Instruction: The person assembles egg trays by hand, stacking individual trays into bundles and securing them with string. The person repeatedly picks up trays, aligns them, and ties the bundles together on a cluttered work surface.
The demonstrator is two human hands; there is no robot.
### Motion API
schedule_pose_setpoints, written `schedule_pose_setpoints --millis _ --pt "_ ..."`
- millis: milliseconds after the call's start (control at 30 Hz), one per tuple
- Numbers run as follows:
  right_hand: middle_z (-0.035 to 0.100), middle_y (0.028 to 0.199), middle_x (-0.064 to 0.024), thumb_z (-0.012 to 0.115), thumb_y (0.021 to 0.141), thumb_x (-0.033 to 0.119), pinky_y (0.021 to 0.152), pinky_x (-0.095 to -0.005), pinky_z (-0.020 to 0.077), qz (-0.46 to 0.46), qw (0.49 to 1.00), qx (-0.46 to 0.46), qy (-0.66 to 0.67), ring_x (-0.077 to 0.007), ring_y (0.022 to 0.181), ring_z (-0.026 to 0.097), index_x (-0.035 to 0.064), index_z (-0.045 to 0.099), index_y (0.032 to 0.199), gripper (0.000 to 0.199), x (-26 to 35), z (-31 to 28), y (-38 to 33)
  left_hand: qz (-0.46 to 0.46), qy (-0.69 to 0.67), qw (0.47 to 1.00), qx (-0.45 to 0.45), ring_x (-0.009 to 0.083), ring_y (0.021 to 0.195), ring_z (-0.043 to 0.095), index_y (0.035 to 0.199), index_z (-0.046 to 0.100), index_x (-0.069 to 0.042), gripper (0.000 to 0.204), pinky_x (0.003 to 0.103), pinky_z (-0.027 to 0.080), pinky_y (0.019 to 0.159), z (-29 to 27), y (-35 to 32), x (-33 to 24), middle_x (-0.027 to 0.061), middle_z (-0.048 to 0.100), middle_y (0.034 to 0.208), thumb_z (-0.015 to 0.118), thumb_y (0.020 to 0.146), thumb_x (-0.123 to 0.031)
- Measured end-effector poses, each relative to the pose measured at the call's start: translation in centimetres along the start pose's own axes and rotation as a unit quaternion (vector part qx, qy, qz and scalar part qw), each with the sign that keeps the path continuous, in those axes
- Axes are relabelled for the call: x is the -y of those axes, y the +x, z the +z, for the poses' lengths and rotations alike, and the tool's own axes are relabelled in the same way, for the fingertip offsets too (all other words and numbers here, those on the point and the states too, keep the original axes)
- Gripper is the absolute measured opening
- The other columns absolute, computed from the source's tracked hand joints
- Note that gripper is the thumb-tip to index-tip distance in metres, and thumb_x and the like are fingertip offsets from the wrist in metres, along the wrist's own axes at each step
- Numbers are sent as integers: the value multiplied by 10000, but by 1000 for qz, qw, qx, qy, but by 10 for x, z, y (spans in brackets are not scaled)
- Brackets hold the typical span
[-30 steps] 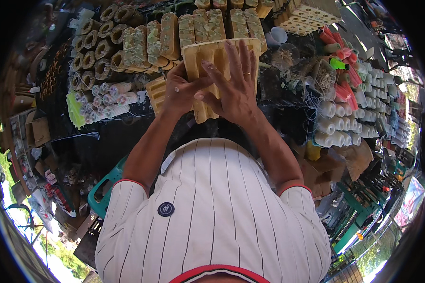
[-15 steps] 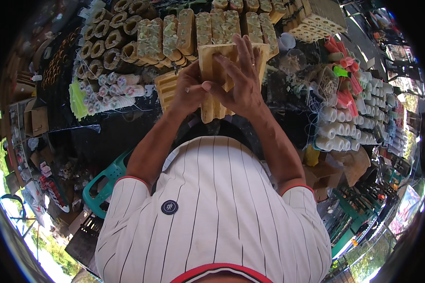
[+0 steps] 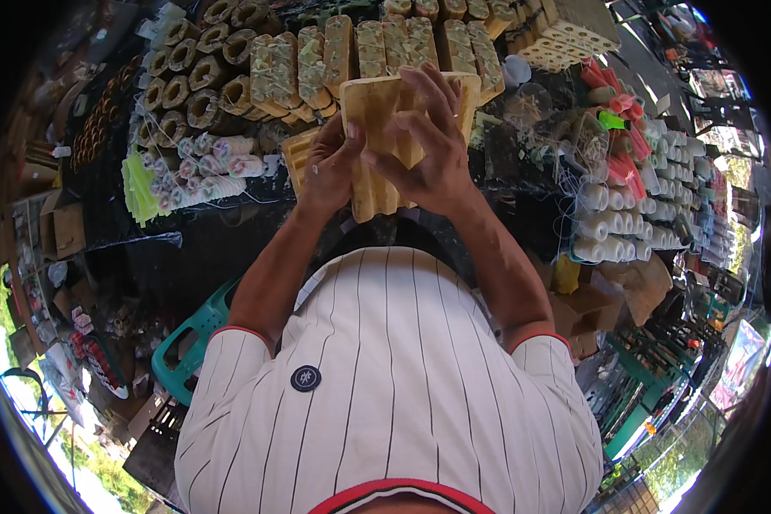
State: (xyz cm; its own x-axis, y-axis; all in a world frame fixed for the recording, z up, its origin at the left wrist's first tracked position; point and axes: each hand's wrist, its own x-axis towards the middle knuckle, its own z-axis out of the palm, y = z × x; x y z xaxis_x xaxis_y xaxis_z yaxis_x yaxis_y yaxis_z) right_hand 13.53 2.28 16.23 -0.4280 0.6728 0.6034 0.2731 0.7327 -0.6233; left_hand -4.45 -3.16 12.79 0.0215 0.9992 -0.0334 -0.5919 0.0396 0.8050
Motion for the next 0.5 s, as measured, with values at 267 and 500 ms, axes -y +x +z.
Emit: schedule_pose_setpoints --millis 267,500 --pt "360 1649 -272 905 805 379 1228 -684 157 4 997 9 -76 -548 1557 255 85 740 1158 488 16 9 7 13 33 999 7 101 1120 670 1429 605 -17 452 291 562 916 -10 -3 -11 67 723 1267 643 1084 -307" --pt "282 1697 -273 874 827 438 1230 -724 48 -38 998 -13 -44 -557 1588 140 124 721 1328 611 7 21 -1 7 10 1000 -3 119 1137 671 1440 593 -11 424 296 560 942 -2 -5 -21 84 709 1296 624 1093 -253"
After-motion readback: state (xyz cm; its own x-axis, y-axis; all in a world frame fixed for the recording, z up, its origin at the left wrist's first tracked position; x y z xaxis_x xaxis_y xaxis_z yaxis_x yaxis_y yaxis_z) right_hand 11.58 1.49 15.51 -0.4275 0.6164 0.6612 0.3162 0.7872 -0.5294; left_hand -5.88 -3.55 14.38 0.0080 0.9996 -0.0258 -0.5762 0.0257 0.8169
